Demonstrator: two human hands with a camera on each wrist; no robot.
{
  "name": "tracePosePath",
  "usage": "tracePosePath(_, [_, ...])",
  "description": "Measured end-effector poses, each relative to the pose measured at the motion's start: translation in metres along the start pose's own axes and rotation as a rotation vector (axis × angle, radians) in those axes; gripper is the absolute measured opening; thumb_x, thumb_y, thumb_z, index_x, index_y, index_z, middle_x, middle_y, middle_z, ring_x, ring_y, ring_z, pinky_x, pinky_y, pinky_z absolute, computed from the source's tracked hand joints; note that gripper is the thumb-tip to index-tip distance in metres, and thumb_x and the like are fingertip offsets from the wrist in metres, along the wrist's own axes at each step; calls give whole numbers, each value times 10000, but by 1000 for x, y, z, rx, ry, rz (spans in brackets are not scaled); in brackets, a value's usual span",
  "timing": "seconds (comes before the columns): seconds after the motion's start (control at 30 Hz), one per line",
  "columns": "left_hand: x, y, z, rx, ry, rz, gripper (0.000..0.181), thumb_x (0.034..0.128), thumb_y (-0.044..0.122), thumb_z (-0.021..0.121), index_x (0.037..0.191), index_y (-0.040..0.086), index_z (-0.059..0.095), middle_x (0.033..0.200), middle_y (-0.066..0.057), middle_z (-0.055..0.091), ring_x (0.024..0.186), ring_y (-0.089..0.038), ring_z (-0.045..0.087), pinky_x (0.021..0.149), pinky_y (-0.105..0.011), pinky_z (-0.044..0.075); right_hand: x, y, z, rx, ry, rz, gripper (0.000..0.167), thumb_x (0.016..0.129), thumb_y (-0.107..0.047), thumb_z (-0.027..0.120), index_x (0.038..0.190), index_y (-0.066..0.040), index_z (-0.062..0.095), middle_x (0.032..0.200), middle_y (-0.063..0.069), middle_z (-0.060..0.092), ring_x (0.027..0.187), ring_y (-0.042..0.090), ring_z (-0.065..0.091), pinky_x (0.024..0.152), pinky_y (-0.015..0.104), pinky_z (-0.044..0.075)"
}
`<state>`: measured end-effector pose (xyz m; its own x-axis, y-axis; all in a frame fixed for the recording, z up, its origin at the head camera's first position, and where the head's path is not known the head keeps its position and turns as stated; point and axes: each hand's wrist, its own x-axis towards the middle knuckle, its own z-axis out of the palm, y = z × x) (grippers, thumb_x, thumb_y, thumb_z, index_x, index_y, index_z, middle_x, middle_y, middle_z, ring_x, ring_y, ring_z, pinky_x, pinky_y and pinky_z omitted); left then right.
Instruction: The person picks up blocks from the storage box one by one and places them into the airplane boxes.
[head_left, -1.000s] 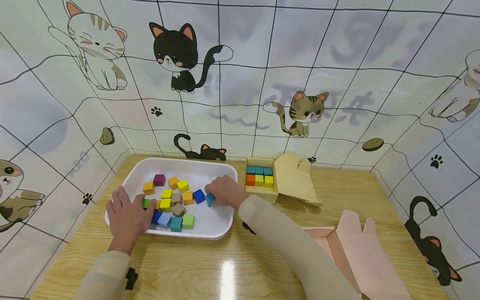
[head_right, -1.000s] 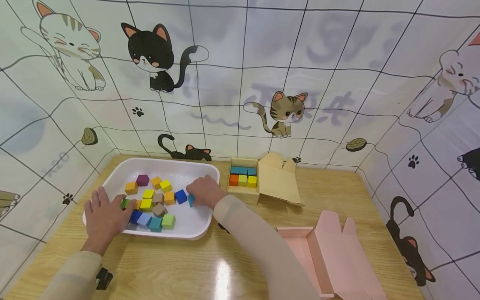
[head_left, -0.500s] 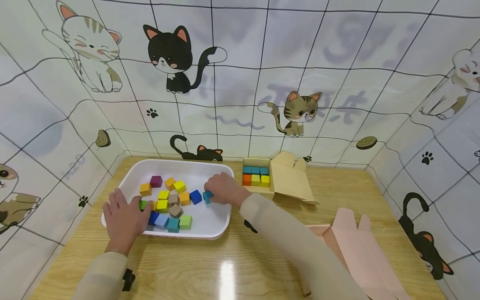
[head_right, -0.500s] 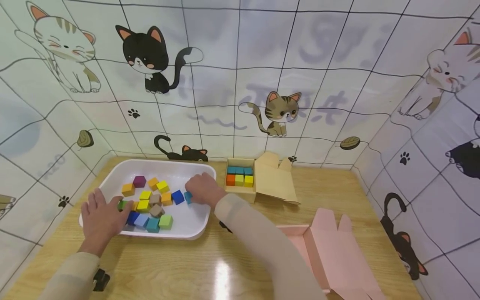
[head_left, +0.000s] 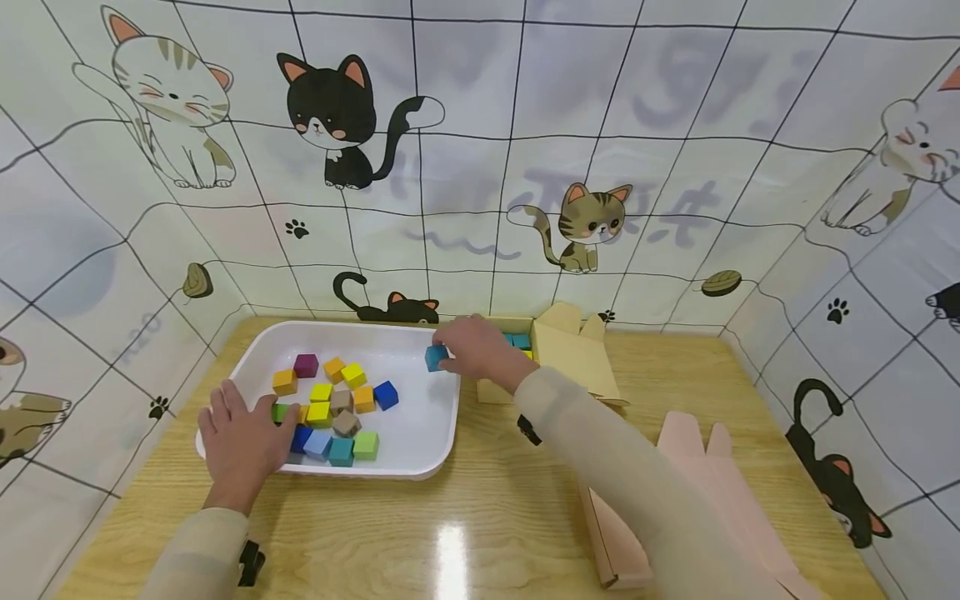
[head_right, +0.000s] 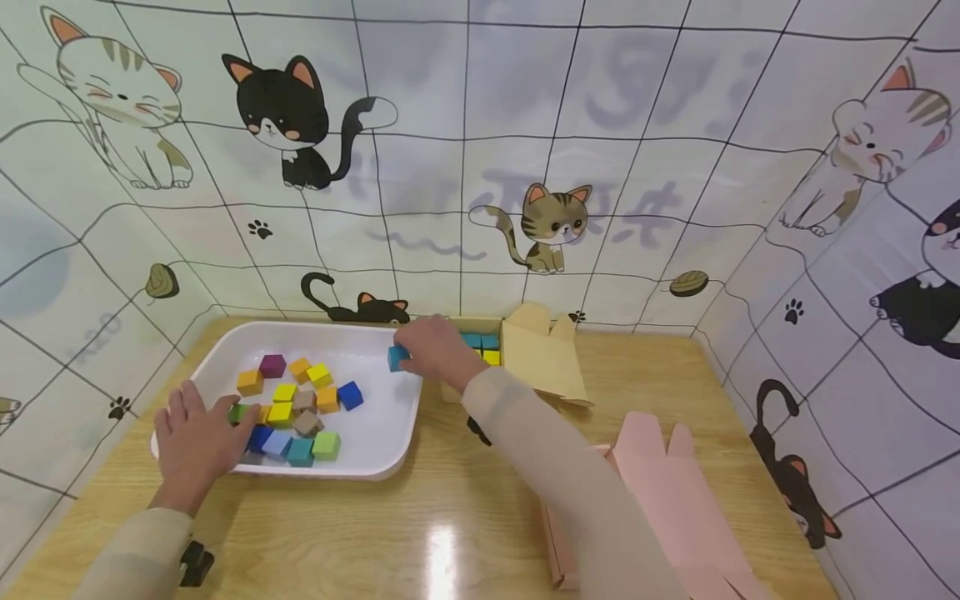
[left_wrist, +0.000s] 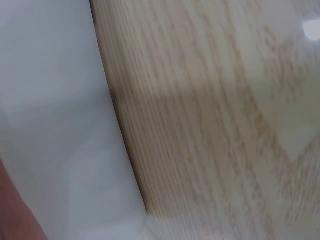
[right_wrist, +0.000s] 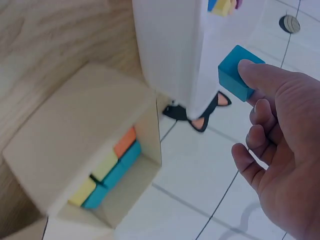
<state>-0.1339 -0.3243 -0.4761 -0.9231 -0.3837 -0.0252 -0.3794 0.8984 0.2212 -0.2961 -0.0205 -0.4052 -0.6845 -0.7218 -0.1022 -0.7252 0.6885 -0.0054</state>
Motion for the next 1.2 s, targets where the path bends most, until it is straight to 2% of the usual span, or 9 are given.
tracePosePath(0.13, [0,0,-2,1,8,9,694,983,518,387,1420,-21,400,1532,-411,-107,1404,-595,-61,1133,-725,-13,-11,23,-12,14,29,44,385,920,-410,647,1240,-195,647,1116,-34,687,995,158,610,940,399,489])
tracePosePath(0.23, [0,0,-4,-2,15,15,689,984,513,388,1422,-20,389,1530,-417,-92,1399,-600,-51,1131,-727,-6,-19,39,-15,20,54,85,370,919,-395,651,1218,-178,658,1105,-17,694,971,175,611,899,389,506])
tracePosePath(0.37, [-1,1,-6,-16,27,24,679,987,498,395,1426,-19,369,1531,-420,-79,1394,-607,-39,1128,-730,-5,-28,58,-10,17,77,136,357,928,-394,637,1197,-162,667,1098,-1,702,954,193,620,854,382,524])
tracePosePath(0.5, [-1,1,-6,-25,39,32,676,988,490,397,1431,-18,352,1530,-421,-70,1392,-608,-35,1126,-731,-5,-37,69,-2,27,67,178,378,926,-401,638,1198,-141,672,1116,24,708,966,223,642,848,397,534])
tracePosePath(0.67, [-1,2,-6,-25,42,30,690,984,488,404,1451,-13,319,1529,-420,-55,1392,-603,-26,1127,-733,-2,-43,75,10,24,24,203,391,909,-429,655,1174,-144,686,1089,18,717,926,214,653,826,396,541])
tracePosePath(0.83, [-2,2,-5,-38,27,9,733,982,514,388,1480,-11,267,1534,-410,-65,1408,-586,-50,1131,-732,-16,-45,74,24,25,-13,184,332,895,-418,674,1097,-157,704,975,-1,722,847,183,645,844,407,526])
tracePosePath(0.97, [-2,1,-4,-40,34,5,755,980,534,374,1492,-4,238,1537,-404,-57,1415,-575,-46,1111,-753,-18,-47,73,32,27,-31,162,301,887,-408,690,1065,-166,712,1013,-19,727,877,175,667,839,393,548])
tracePosePath(1.07, [0,-1,-3,-38,47,19,757,984,540,356,1488,-13,238,1533,-411,-29,1406,-577,-15,1088,-770,5,-47,72,35,24,-29,162,326,880,-401,700,1109,-169,716,1106,-19,725,931,184,682,838,381,565])
tracePosePath(1.2, [3,-6,-4,-40,67,39,731,993,514,350,1455,-47,272,1508,-420,79,1365,-572,92,1076,-757,95,-44,71,38,26,-40,172,288,882,-411,696,1048,-177,721,1047,-22,725,868,165,661,806,359,555])
